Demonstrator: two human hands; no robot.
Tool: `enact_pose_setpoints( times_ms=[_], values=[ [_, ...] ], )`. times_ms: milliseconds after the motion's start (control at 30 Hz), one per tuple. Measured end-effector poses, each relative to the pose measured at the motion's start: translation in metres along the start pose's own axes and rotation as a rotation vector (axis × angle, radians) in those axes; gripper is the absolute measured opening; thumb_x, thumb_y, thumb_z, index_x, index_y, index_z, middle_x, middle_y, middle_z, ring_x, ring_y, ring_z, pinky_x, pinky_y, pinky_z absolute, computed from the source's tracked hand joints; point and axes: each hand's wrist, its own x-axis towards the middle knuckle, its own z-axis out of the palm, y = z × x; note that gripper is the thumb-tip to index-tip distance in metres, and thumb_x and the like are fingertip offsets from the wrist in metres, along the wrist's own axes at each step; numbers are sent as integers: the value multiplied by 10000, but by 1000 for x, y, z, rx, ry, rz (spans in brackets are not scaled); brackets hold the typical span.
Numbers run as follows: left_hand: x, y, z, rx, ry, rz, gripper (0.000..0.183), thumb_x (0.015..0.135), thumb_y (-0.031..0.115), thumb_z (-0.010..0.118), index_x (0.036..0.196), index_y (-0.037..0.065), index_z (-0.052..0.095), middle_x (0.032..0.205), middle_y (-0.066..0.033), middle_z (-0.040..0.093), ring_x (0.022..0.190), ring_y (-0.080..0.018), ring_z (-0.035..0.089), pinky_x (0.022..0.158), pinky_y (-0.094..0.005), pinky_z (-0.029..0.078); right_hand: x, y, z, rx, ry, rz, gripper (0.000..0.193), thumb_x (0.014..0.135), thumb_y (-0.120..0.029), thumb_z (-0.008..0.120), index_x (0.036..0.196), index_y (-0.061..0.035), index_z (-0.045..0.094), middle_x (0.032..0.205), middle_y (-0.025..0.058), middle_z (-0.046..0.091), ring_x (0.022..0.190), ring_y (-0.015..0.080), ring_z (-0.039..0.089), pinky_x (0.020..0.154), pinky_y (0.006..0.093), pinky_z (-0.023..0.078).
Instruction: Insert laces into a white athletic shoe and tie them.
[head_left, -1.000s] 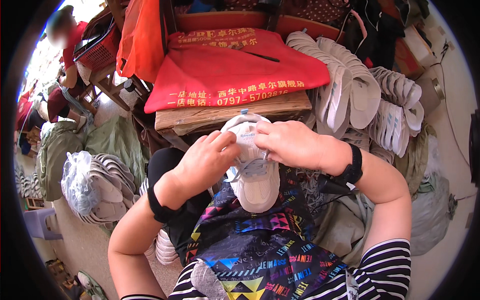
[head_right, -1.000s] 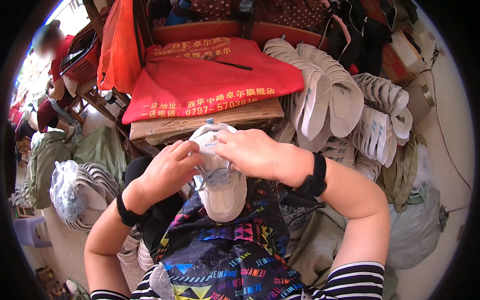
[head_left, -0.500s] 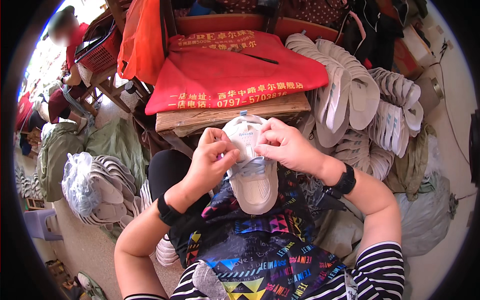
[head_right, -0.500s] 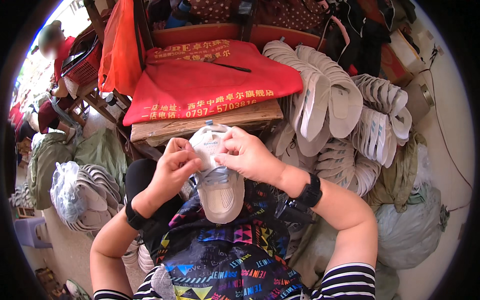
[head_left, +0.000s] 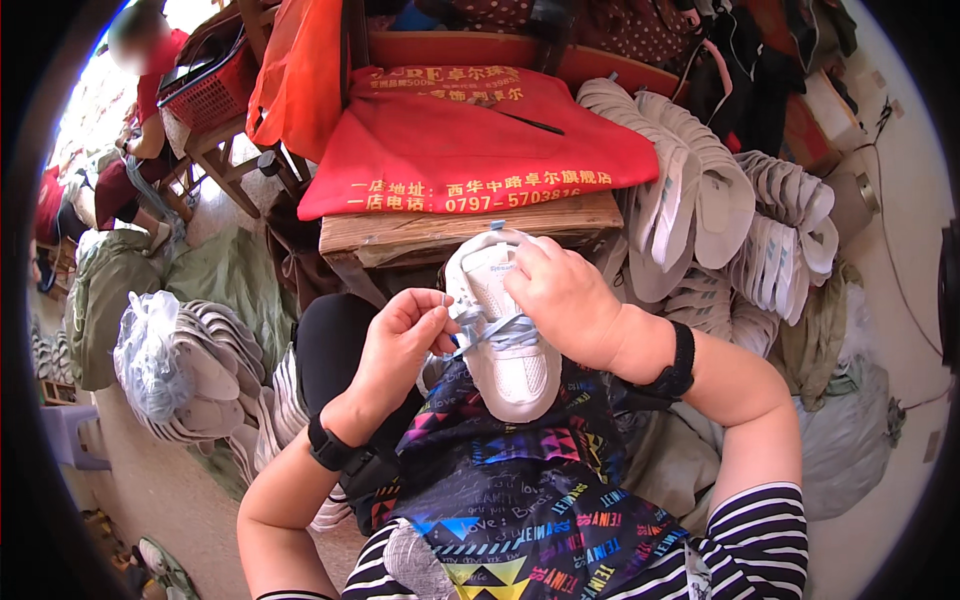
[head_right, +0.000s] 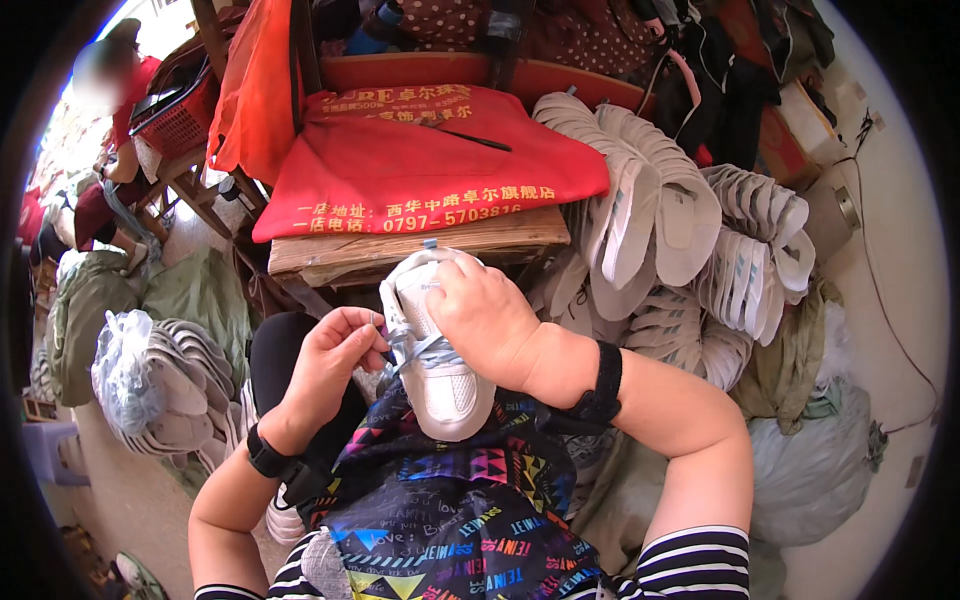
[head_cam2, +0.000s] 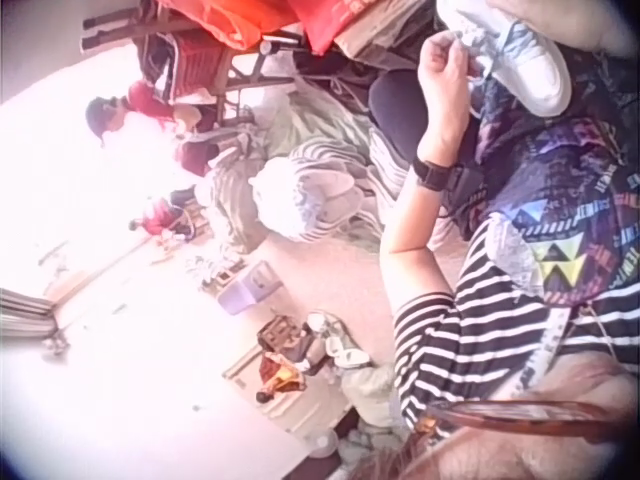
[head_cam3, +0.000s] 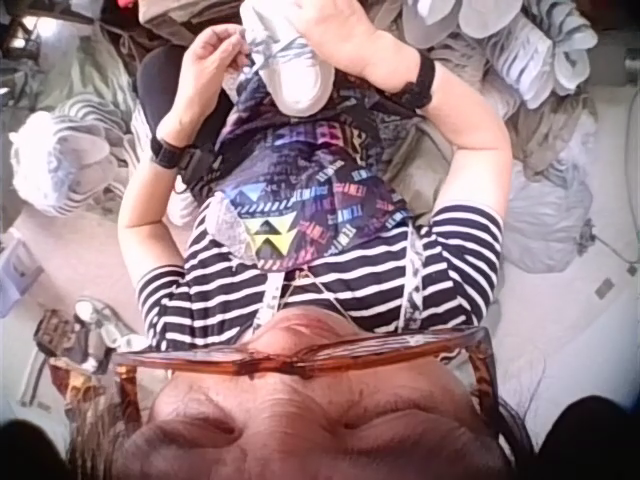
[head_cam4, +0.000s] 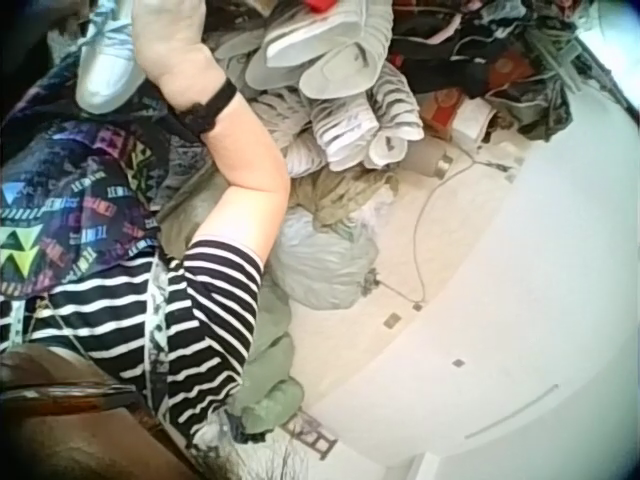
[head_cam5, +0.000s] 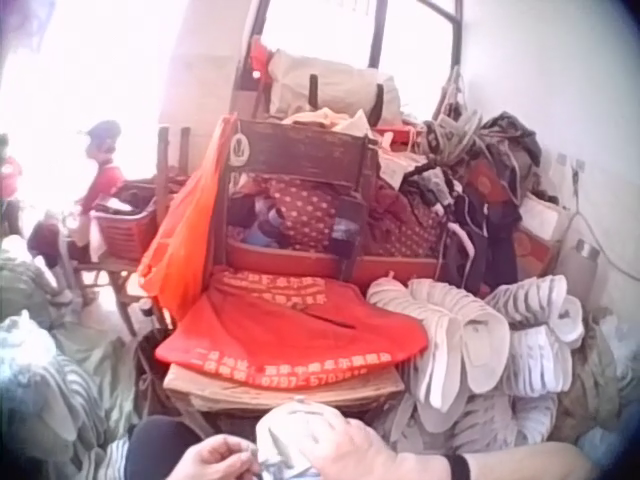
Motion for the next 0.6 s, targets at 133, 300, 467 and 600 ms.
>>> enact_pose_setpoints(
  times_ms=[133,300,467,600],
  values=[
    [-3,-8,-4,16,-25,-48,139,997,124,558,1079,21,601,832,-17,646,706,-75,591,663,-223,490,1,-15,4,-194,-102,39,149,722,-115,623,829,-11,627,890,111,577,906,278,595,714,374,543],
    [-1,-10,-4,-41,-64,-67,127,1000,132,559,1066,30,596,830,-14,640,695,-72,582,658,-216,484,0,-32,24,-488,-139,-66,157,687,-122,623,799,-12,624,853,96,571,853,235,602,604,319,522],
    [-1,-12,-7,-67,-59,-69,124,1002,136,557,1060,34,596,821,-11,636,689,-68,574,654,-212,479,-6,-16,9,-162,-141,-21,201,760,-98,619,947,-26,608,886,129,589,802,259,638,604,362,536],
    [-2,-10,-12,-45,-42,-87,113,999,128,557,1051,37,599,812,-10,634,681,-63,562,644,-206,464,-10,-7,1,127,8,99,230,812,-61,593,1028,1,543,970,187,618,731,348,661,596,414,551]
  ],
)
